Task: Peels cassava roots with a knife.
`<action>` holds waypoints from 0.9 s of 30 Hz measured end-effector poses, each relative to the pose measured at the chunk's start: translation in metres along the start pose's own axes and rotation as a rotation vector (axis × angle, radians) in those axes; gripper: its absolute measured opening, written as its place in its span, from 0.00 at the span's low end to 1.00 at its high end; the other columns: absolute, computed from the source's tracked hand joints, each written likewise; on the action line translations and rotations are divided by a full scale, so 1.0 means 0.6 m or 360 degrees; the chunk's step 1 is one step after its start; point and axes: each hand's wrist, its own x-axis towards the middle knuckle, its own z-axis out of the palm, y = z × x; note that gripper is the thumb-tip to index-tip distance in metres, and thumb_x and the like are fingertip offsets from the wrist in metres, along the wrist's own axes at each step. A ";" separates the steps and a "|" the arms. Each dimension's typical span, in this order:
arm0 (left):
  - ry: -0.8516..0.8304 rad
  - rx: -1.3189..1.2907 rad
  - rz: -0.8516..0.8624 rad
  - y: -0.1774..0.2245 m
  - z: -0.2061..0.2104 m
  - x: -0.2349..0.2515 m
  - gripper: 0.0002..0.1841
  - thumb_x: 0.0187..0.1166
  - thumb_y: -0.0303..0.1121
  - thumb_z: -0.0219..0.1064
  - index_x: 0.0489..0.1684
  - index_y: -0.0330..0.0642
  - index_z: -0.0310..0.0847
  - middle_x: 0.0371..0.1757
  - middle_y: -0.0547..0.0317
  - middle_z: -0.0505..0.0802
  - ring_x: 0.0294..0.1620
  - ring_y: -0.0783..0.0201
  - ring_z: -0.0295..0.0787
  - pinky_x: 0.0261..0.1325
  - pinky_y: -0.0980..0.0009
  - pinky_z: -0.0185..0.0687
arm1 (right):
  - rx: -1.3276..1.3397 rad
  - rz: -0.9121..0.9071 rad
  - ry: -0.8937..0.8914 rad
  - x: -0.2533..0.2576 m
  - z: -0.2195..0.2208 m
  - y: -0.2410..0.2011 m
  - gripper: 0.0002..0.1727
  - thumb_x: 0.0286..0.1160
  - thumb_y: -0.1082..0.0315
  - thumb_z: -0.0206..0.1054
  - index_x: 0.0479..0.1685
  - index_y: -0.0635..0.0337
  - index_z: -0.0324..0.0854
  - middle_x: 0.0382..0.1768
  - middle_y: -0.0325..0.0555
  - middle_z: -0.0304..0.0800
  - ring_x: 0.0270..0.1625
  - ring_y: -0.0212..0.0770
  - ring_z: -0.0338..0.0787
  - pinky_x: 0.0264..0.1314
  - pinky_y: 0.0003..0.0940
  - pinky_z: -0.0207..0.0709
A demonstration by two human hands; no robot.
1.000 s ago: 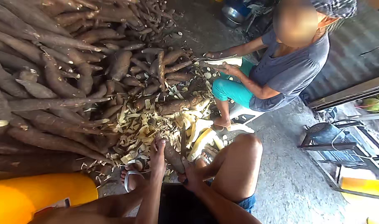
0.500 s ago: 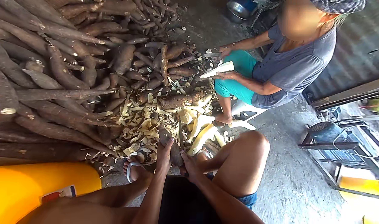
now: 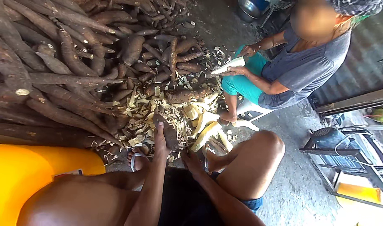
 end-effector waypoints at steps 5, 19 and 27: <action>-0.0104 -0.0388 -0.0168 0.020 -0.019 -0.011 0.30 0.89 0.61 0.48 0.69 0.44 0.72 0.48 0.44 0.91 0.45 0.48 0.92 0.47 0.49 0.91 | 0.0043 -0.0024 0.0037 0.005 0.004 0.005 0.14 0.89 0.60 0.60 0.48 0.65 0.78 0.19 0.38 0.74 0.15 0.30 0.71 0.18 0.25 0.69; -0.0403 0.1071 0.0369 0.022 -0.066 0.024 0.33 0.74 0.45 0.77 0.79 0.45 0.72 0.61 0.48 0.91 0.60 0.55 0.90 0.65 0.51 0.86 | -0.0759 -0.0759 0.0668 0.014 -0.039 -0.038 0.20 0.88 0.61 0.58 0.62 0.70 0.81 0.37 0.52 0.90 0.38 0.39 0.90 0.48 0.40 0.86; -0.0359 0.1866 0.0363 0.026 -0.063 0.037 0.42 0.72 0.54 0.76 0.86 0.53 0.62 0.57 0.39 0.92 0.58 0.39 0.91 0.62 0.33 0.82 | -0.1331 -0.1025 0.0419 0.042 -0.055 -0.131 0.18 0.89 0.60 0.58 0.59 0.68 0.80 0.27 0.51 0.85 0.28 0.46 0.87 0.36 0.46 0.83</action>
